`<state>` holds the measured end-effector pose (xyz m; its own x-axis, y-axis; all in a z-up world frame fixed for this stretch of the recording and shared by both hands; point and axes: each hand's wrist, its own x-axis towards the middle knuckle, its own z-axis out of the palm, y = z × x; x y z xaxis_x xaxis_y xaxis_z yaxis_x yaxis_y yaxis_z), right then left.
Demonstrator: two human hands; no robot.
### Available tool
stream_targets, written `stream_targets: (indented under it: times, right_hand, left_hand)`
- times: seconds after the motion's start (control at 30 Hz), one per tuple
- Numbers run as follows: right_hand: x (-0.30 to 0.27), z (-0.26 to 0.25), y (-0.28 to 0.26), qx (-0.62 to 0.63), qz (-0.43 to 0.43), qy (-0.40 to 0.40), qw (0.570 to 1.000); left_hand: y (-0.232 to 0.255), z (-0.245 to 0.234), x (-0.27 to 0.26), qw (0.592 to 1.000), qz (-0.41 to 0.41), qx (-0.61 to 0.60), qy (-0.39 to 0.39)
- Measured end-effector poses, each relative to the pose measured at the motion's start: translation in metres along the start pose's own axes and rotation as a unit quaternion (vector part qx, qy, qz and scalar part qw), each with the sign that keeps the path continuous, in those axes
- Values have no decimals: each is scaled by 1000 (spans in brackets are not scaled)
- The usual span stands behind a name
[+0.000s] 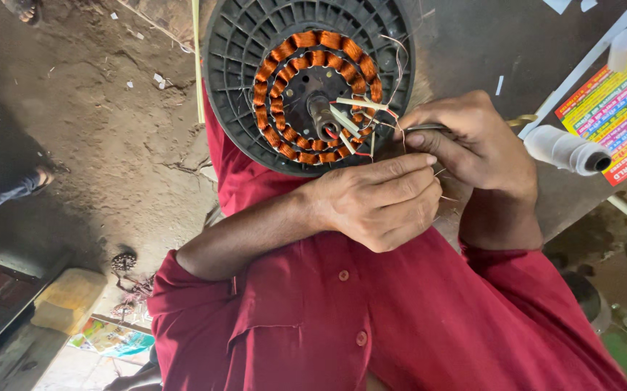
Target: The person repairs a motor stator by hand, using shears to cut wires and a wooden stick to adjust the copper windings. The person also uses white thread to tie the wires together.
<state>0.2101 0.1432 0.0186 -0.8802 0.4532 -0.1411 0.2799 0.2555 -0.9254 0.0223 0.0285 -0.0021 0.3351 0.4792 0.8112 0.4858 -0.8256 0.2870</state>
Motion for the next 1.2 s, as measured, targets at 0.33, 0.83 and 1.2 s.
stream_targets:
  times: [0.33,0.83,1.2]
  right_hand:
    - [7,-2,-13,-8,-11,-20,1000]
    - [-2,16,-1,-1,-6,50,999]
    - [1,1,-10,-115,-8,105,988]
  left_hand:
    - [1,-3,0,1000,-9,-6,17]
    - [1,-4,2,1000,-13,-2,29]
    - [4,-14,0,998,-16,-41,43]
